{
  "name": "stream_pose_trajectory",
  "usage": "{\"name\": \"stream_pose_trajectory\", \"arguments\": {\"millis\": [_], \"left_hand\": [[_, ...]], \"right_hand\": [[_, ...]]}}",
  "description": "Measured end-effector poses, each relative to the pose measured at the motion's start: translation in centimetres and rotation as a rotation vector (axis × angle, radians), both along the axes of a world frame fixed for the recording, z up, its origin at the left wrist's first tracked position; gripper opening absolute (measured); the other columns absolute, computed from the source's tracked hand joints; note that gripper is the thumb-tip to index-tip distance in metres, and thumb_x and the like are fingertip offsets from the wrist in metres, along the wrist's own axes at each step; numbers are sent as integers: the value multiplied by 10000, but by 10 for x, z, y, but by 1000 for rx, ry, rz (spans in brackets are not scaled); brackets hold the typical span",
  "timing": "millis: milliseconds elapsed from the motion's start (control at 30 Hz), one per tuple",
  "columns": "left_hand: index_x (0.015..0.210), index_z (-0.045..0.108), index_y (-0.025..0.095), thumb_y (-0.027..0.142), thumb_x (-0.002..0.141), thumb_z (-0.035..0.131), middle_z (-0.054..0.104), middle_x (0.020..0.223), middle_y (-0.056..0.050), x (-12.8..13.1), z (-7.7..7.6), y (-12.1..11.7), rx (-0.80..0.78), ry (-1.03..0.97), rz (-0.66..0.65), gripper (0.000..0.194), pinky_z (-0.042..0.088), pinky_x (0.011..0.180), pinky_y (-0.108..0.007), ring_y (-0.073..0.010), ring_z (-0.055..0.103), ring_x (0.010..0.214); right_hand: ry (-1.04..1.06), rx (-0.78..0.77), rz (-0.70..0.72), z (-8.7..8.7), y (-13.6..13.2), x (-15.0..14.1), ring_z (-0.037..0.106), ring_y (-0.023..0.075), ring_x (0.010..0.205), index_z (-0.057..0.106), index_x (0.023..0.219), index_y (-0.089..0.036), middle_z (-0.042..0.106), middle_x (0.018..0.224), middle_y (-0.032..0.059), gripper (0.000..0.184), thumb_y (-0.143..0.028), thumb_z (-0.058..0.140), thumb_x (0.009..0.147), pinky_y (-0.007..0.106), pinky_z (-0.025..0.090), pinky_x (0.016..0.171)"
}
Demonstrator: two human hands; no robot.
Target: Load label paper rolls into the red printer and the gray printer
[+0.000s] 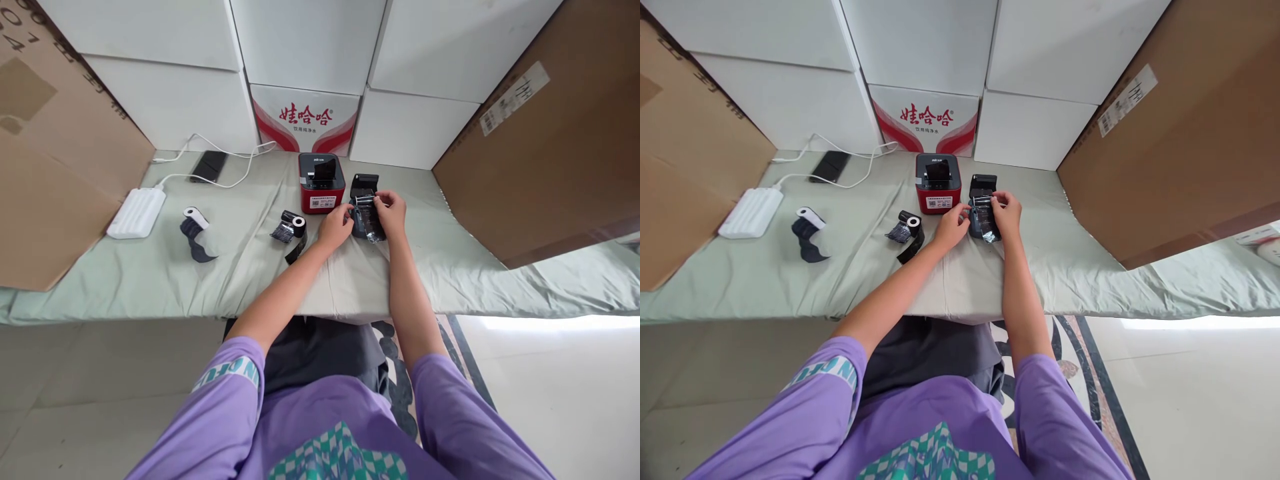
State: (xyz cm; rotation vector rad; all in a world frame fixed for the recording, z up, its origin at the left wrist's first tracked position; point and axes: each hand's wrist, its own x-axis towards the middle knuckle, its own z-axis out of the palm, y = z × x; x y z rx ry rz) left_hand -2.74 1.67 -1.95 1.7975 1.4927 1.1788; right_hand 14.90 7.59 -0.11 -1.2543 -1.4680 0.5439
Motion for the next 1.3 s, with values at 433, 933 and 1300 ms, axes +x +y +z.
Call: {"name": "stream_pose_trajectory", "arguments": {"millis": [433,933,1300], "left_hand": [[1249,644,216,123,902,554,753,990,-39,0,-2,1,-4,-6,23,371,517,823,-312,-207,690,903],[1281,625,222,114,905,552,758,978,-41,0,1,0,-32,25,10,397,521,843,-321,-218,707,908],[1304,616,245,134,921,549,761,985,-38,0,0,0,-62,42,3,405,523,832,-323,-220,710,916]], "right_hand": [[-28,-18,-9,-1,-4,2,749,272,911,742,953,-190,796,929,99,244,-338,621,801,471,606,897],[-278,-35,13,-16,14,0,645,288,1057,672,1282,-199,675,1218,138,474,-247,573,820,519,499,1105],[-180,-59,52,-10,7,3,656,265,1058,655,1175,-234,723,1224,104,356,-318,591,835,466,554,1007]]}}
